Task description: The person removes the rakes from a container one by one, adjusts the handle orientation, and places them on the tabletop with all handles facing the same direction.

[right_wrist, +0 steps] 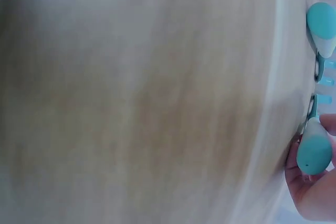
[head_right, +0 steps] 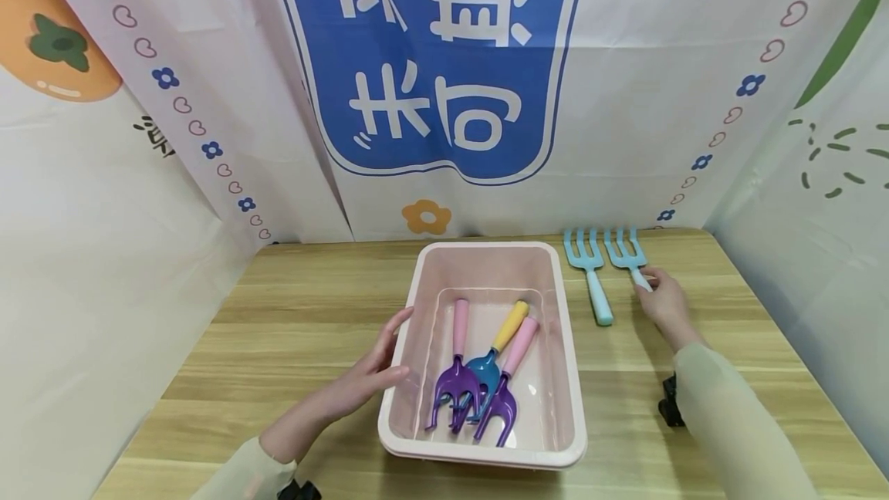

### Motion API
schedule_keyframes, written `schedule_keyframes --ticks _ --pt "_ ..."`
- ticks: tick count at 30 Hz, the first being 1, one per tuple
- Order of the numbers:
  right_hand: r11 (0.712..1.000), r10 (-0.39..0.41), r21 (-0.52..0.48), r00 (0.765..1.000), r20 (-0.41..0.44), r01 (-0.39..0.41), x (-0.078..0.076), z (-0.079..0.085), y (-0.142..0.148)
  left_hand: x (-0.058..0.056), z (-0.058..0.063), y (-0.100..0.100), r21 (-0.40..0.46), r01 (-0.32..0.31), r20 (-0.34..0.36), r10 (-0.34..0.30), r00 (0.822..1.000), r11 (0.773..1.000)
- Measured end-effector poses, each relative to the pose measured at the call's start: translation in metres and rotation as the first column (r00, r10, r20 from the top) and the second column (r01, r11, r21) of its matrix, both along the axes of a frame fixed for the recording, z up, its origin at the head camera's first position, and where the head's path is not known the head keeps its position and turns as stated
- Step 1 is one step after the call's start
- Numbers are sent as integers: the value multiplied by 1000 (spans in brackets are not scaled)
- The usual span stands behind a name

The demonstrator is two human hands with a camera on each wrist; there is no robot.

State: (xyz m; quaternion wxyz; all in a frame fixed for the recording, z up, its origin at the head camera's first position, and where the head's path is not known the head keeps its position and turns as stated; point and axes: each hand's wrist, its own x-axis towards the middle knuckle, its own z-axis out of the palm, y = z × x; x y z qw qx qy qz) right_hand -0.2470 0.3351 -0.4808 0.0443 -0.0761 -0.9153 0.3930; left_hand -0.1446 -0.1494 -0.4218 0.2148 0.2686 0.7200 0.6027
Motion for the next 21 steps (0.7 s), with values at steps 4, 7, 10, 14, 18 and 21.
schedule_keyframes --ticks 4,7,10,14,18,21 --pt "1000 -20 12 999 35 20 -3 0 1 1 0 0 -11 -4 3 4 1000 1000" --pt "999 -36 37 998 54 34 -3 2 1 1 1 0 -6 -2 -1 2 1000 1000" --pt "997 -31 75 998 60 26 -2 5 0 1 0 1 1 1 -6 -1 1000 1000" --pt "997 -16 82 997 70 11 -1 7 0 1 0 1 3 0 -5 0 1000 1000" --pt "997 -17 71 997 78 11 -2 6 0 1 1 1 4 1 -3 -1 1000 1000" --pt "997 -13 71 997 76 8 -3 6 0 1 1 1 3 2 -2 -2 1000 1000"
